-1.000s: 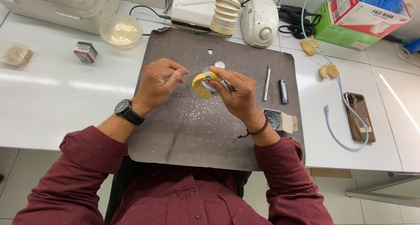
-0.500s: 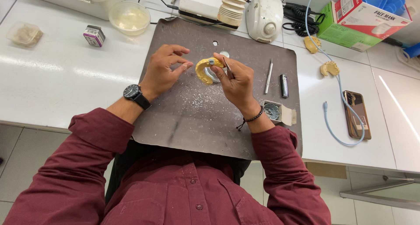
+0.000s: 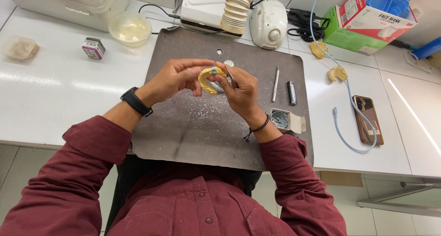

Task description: The person holds a yellow dental impression model in one hand and uses a metal wax carving instrument to apply and shape small amounts of blue wax on the model's teeth. They repeatedly pick up small pieces of blue material from a box, press them onto the model, and carve and smooth them with the tool.

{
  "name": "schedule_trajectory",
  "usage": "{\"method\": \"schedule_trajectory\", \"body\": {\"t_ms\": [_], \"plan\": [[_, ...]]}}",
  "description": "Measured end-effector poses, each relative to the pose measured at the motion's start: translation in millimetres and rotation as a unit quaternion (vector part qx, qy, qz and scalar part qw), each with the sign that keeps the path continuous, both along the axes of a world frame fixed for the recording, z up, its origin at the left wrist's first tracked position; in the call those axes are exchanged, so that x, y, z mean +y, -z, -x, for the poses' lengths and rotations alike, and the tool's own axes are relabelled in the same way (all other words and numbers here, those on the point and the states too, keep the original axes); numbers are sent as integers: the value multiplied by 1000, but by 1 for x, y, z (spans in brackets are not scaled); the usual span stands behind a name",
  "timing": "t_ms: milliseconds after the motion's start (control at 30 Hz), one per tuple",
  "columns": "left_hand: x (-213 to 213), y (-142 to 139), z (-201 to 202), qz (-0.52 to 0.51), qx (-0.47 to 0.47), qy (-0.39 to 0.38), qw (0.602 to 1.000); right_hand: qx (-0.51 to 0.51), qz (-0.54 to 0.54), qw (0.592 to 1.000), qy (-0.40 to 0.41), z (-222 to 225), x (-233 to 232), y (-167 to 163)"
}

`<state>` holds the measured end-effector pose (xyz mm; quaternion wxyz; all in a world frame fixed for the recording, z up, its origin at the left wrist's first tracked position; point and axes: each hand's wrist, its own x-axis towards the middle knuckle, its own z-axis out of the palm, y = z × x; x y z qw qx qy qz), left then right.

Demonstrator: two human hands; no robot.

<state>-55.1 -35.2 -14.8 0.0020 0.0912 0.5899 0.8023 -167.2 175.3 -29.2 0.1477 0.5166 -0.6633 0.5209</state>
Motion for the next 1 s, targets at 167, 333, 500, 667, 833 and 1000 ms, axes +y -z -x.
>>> {"method": "schedule_trajectory", "body": {"t_ms": [167,333,500,667,833,1000], "plan": [[-5,-1,11,65,4,61,996,7,-12,1000,18,-1,3,-3],[-12,12,16,-10,-28,97,995,14,-11,1000,2,-7,6,-6],[-5,31,12,-107,-50,111,987,42,-35,999,7,-8,13,-8],[-1,29,4,-51,-38,116,991,52,-11,999,-6,-11,16,-7],[3,20,-1,-29,-39,107,993,52,-8,998,-18,-15,19,-8],[4,16,-4,11,-15,109,994,74,-17,997,-11,-17,23,-8]]}}
